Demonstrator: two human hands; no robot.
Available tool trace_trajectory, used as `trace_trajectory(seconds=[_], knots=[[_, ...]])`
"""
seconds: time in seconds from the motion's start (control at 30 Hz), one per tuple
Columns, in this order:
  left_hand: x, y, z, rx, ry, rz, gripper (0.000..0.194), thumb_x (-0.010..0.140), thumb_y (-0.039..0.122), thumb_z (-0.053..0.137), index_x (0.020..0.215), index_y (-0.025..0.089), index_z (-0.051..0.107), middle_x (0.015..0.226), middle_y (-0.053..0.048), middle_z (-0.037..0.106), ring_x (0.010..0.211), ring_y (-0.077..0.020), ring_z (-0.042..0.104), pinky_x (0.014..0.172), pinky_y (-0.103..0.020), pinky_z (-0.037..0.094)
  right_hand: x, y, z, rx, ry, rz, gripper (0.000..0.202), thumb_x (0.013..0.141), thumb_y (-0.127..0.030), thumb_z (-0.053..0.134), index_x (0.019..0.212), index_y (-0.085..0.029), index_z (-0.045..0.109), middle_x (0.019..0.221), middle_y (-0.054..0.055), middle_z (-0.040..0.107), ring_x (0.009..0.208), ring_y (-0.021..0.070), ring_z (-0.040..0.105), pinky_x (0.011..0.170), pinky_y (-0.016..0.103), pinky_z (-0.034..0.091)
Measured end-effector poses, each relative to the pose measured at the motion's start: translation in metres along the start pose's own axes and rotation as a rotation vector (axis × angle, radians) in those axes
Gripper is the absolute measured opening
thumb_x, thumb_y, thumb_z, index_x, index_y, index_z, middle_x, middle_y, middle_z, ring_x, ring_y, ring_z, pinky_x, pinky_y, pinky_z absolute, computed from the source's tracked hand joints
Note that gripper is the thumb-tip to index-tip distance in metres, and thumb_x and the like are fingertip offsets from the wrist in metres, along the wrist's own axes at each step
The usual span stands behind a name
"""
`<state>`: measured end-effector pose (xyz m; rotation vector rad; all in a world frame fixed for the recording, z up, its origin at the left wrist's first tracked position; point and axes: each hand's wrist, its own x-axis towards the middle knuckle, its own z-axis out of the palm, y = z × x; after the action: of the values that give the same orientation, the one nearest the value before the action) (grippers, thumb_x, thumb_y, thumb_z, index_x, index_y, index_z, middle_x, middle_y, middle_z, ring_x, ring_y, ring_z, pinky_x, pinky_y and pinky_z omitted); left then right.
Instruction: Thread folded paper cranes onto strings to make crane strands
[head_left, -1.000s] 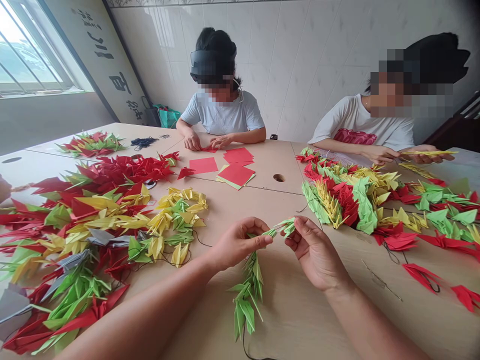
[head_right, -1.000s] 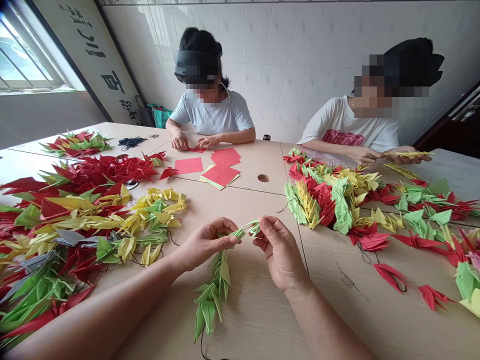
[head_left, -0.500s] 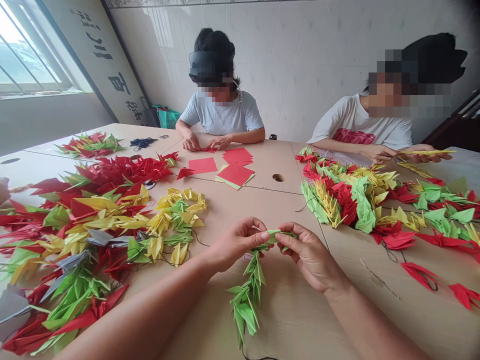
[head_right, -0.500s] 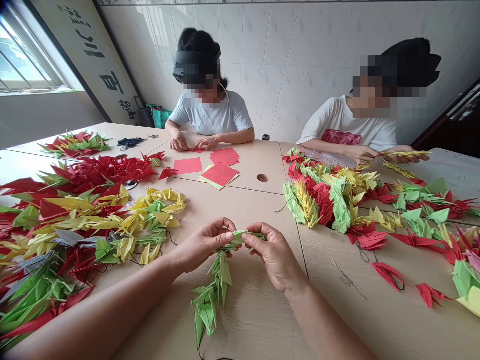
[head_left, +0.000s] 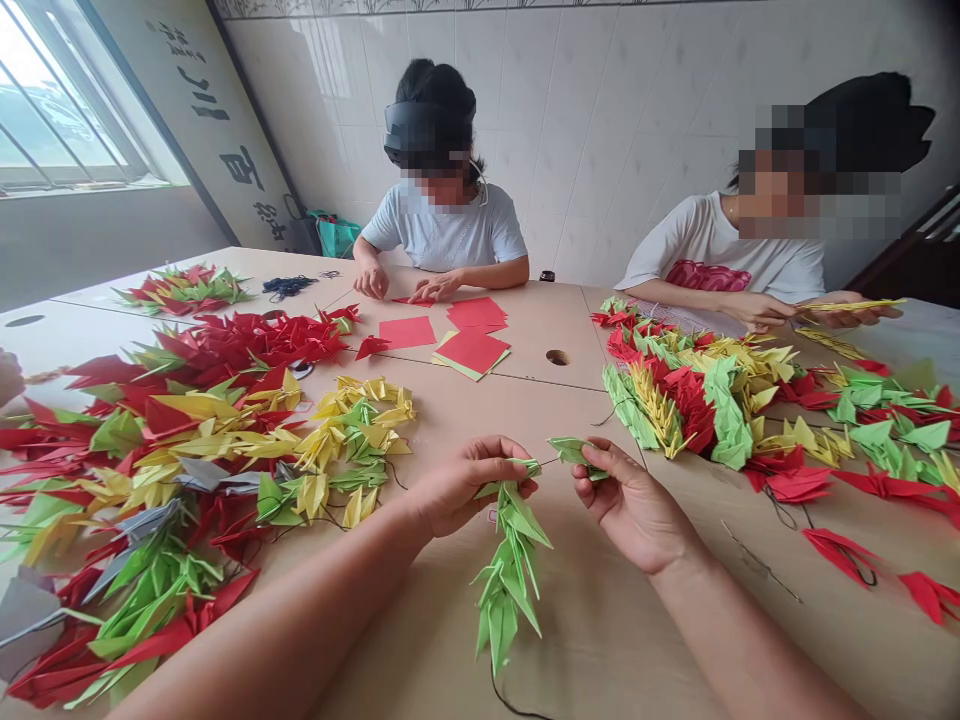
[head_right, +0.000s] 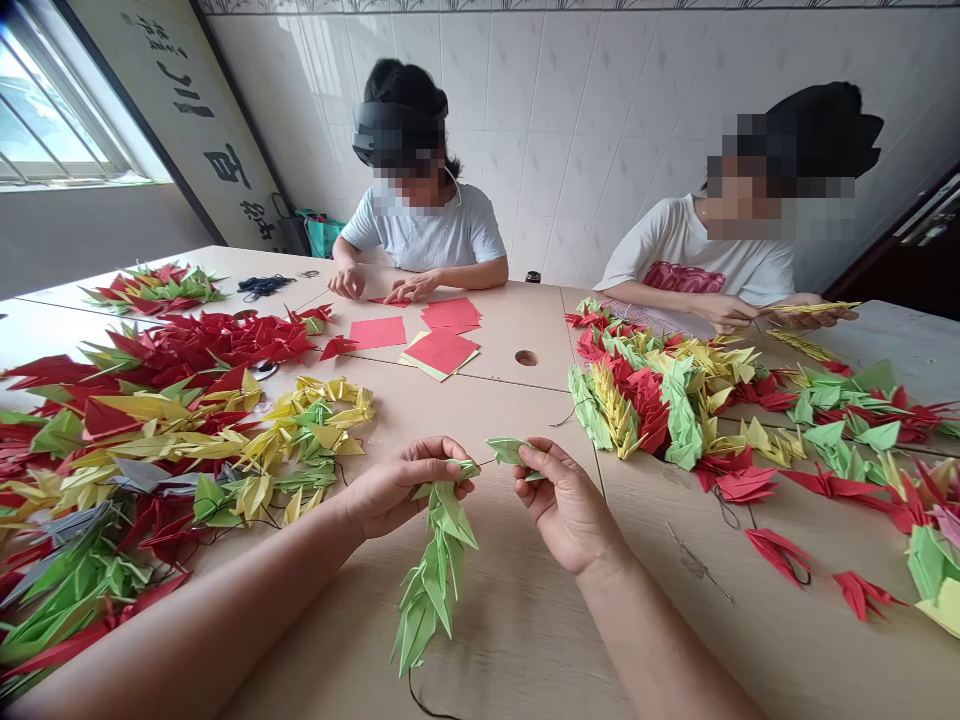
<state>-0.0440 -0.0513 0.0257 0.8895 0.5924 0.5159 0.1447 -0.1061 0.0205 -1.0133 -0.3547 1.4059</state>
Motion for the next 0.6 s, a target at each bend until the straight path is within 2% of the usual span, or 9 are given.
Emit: trace_trajectory(seconds=[0.1, 0.17, 0.23, 0.3, 0.37, 0.47, 0.6], knots=[[0.000, 0.001, -0.002, -0.014, 0.017, -0.011, 0.020, 0.070, 0.026, 0.068, 0.083, 0.016, 0.057, 0.079, -0.003, 0.059, 0.074, -0.0136, 0.061, 0.069, -0.025, 0.044, 0.001, 0.001, -0.002, -0.091, -0.002, -0.006, 0.020, 0.058, -0.020, 0.078, 0.072, -0.022, 0.064, 0.069, -0.004, 0.063, 0.061, 0.0088, 0.057, 0.052, 0.018, 0.046], [0.001, 0.001, -0.003, -0.010, 0.031, -0.002, 0.020, 0.071, 0.027, 0.067, 0.083, 0.017, 0.056, 0.080, -0.002, 0.059, 0.074, -0.0133, 0.061, 0.069, -0.025, 0.043, 0.001, 0.003, -0.003, -0.272, 0.003, -0.101, 0.019, 0.062, -0.026, 0.076, 0.078, -0.024, 0.064, 0.077, -0.003, 0.064, 0.069, 0.0109, 0.058, 0.060, 0.022, 0.047], [0.002, 0.000, -0.003, -0.001, 0.037, 0.017, 0.020, 0.071, 0.026, 0.067, 0.083, 0.017, 0.055, 0.080, -0.001, 0.058, 0.074, -0.0127, 0.060, 0.068, -0.025, 0.043, 0.000, 0.004, -0.001, -0.515, 0.010, -0.276, 0.023, 0.067, -0.032, 0.072, 0.088, -0.026, 0.065, 0.095, 0.000, 0.063, 0.086, 0.0154, 0.058, 0.076, 0.029, 0.046], [0.002, -0.001, -0.002, 0.013, 0.025, 0.039, 0.021, 0.071, 0.025, 0.067, 0.083, 0.017, 0.054, 0.080, -0.002, 0.058, 0.073, -0.0123, 0.059, 0.066, -0.024, 0.042, -0.004, 0.005, 0.001, -0.760, -0.012, -0.493, 0.028, 0.070, -0.034, 0.069, 0.097, -0.030, 0.065, 0.112, 0.001, 0.058, 0.104, 0.0203, 0.053, 0.091, 0.037, 0.039], [0.001, -0.002, -0.001, 0.039, 0.001, 0.053, 0.022, 0.071, 0.024, 0.067, 0.085, 0.016, 0.053, 0.078, -0.002, 0.058, 0.071, -0.0118, 0.059, 0.064, -0.023, 0.041, -0.007, 0.007, 0.004, -0.950, -0.076, -0.675, 0.028, 0.071, -0.033, 0.068, 0.099, -0.032, 0.065, 0.119, 0.003, 0.054, 0.114, 0.0233, 0.045, 0.099, 0.041, 0.032], [0.000, -0.003, 0.002, 0.089, -0.040, 0.055, 0.022, 0.072, 0.023, 0.066, 0.087, 0.016, 0.051, 0.076, -0.002, 0.058, 0.069, -0.0113, 0.058, 0.061, -0.022, 0.039, -0.011, 0.012, 0.007, -1.131, -0.175, -0.840, 0.021, 0.073, -0.030, 0.067, 0.094, -0.032, 0.068, 0.118, 0.005, 0.054, 0.119, 0.0256, 0.040, 0.100, 0.045, 0.033], [-0.002, -0.003, 0.005, 0.099, -0.079, 0.038, 0.023, 0.074, 0.024, 0.064, 0.091, 0.018, 0.049, 0.078, -0.001, 0.057, 0.069, -0.0129, 0.060, 0.061, -0.023, 0.039, -0.011, 0.016, 0.005, -1.270, -0.232, -0.960, 0.008, 0.080, -0.027, 0.060, 0.084, -0.027, 0.067, 0.110, 0.007, 0.058, 0.117, 0.0255, 0.042, 0.095, 0.047, 0.039]])
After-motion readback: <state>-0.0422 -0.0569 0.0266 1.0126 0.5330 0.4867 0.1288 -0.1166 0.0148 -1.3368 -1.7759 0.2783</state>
